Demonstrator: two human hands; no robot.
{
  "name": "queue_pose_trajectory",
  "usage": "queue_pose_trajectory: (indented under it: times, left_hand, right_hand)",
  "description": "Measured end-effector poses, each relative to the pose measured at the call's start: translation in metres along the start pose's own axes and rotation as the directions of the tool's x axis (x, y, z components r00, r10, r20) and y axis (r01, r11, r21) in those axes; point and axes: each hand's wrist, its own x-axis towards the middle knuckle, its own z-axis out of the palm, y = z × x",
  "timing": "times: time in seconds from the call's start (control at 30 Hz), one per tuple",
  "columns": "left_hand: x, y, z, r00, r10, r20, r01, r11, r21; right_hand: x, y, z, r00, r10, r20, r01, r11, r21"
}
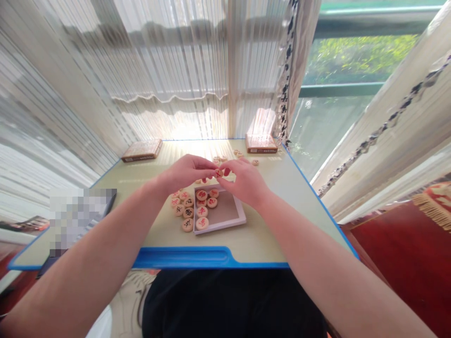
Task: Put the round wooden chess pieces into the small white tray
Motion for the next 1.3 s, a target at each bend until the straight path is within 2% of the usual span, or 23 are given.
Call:
queue_pose_trajectory:
  times: [0.23,0.47,0.7,1.03,1.3]
  left_hand:
    - [0.000,0.001,-0.003,1.000,-0.009,0.025,0.008,0.999,0.048]
    - [-0.005,0.003,-0.016,0.997,-0.073,0.035,0.057,0.938,0.341]
    - [-0.006,-0.001,-0.019,0.975,-0.129,0.182,0.050,0.922,0.384]
    - [-0.008,0.001,-0.020,0.963,-0.133,0.235,0.052,0.946,0.321]
    - [-0.006,0.000,-0.017,0.956,-0.147,0.252,0.060,0.944,0.325]
  right_hand:
    - [0.001,-0.003,-0.002,1.000,0.005,0.011,-0.005,1.000,-0.013]
    - [-0.003,-0.006,0.003,0.966,-0.006,0.258,0.024,0.998,-0.065]
    - [-0.004,-0.005,0.007,0.936,0.072,0.346,-0.037,0.994,-0.108]
    - [-0.004,-0.007,0.002,0.932,0.068,0.356,-0.027,0.992,-0.119]
    - [-0.004,-0.013,0.007,0.956,0.105,0.273,-0.038,0.970,-0.240]
